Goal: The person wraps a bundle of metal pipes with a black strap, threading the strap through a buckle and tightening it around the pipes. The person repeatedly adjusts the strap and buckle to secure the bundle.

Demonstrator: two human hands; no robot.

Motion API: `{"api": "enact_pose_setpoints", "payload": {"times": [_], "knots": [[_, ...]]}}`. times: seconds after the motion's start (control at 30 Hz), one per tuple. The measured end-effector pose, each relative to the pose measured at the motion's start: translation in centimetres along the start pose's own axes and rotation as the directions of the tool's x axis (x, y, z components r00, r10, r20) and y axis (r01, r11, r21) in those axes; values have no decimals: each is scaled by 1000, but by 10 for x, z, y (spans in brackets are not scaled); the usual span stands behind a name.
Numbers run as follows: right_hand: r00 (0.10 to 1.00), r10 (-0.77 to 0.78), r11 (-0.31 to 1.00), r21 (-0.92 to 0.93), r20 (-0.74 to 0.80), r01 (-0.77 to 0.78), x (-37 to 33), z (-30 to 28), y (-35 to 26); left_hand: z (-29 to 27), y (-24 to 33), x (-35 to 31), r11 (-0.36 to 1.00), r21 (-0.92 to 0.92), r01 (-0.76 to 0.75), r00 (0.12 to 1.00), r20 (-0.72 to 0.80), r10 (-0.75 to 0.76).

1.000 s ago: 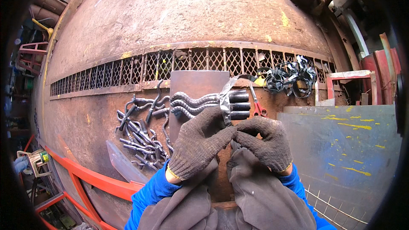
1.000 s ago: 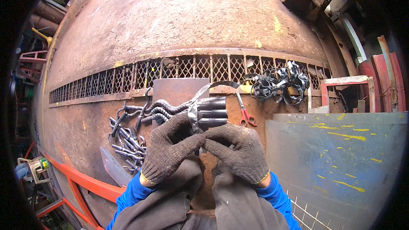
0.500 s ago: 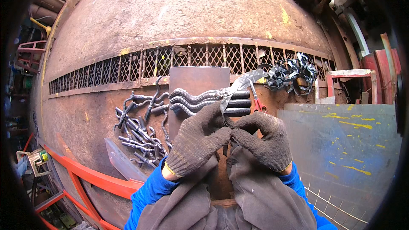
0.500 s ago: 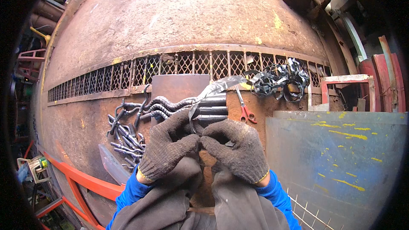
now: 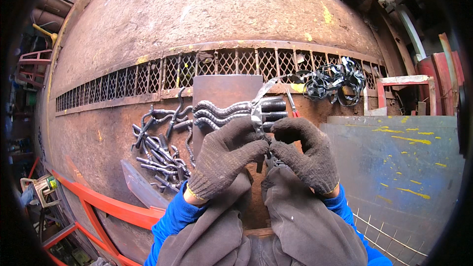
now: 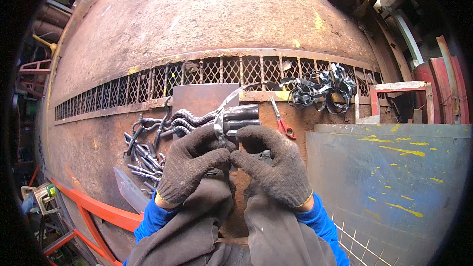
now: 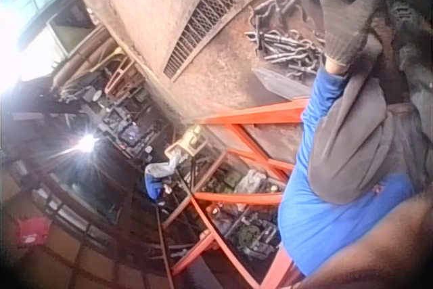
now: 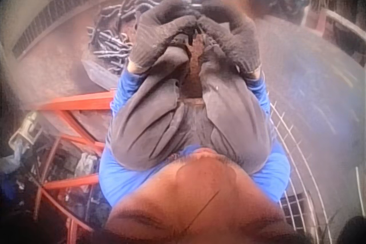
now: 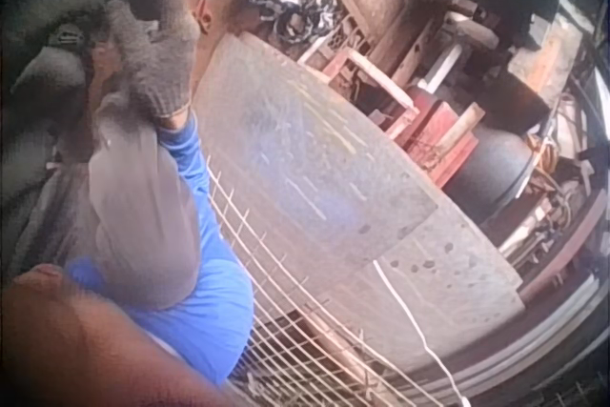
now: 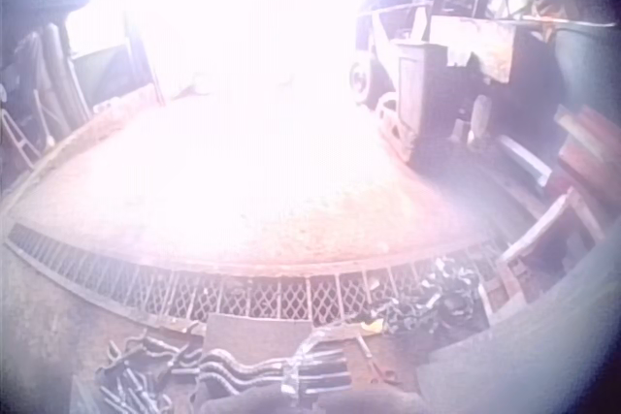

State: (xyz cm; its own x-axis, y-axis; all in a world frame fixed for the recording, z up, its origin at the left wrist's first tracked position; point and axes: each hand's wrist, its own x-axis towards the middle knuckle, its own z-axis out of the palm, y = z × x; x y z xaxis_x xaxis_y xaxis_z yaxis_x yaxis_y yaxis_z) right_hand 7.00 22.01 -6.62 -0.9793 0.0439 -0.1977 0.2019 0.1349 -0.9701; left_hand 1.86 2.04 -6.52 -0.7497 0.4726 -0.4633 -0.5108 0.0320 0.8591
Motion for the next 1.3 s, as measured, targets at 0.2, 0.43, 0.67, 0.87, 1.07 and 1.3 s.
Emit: {"api": "enact_pose_setpoints", "payload": {"times": [0.2, 0.43, 0.67, 0.87, 1.07, 1.3], "knots": [[986, 164, 963, 215, 18, -164, 0, -2, -6, 7, 2, -5, 991, 112, -73, 996, 49, 68], [987, 160, 961, 228, 9, -158, -4, -5, -1, 16, 5, -8, 972, 183, -145, 989, 3, 147], [986, 155, 963, 212, 52, -163, -3, -4, -3, 6, -12, 0, 945, 241, -220, 974, 1, 226], [996, 65, 996, 58, 56, -68, -4, 0, -12, 11, -11, -1, 982, 119, -148, 986, -62, 156], [993, 111, 982, 150, 45, -117, -5, 1, -7, 9, -4, 0, 818, 432, -378, 914, 36, 403], [986, 167, 969, 182, 3, -165, -7, -1, -7, 10, -8, -1, 935, 214, -281, 958, 4, 287]]}}
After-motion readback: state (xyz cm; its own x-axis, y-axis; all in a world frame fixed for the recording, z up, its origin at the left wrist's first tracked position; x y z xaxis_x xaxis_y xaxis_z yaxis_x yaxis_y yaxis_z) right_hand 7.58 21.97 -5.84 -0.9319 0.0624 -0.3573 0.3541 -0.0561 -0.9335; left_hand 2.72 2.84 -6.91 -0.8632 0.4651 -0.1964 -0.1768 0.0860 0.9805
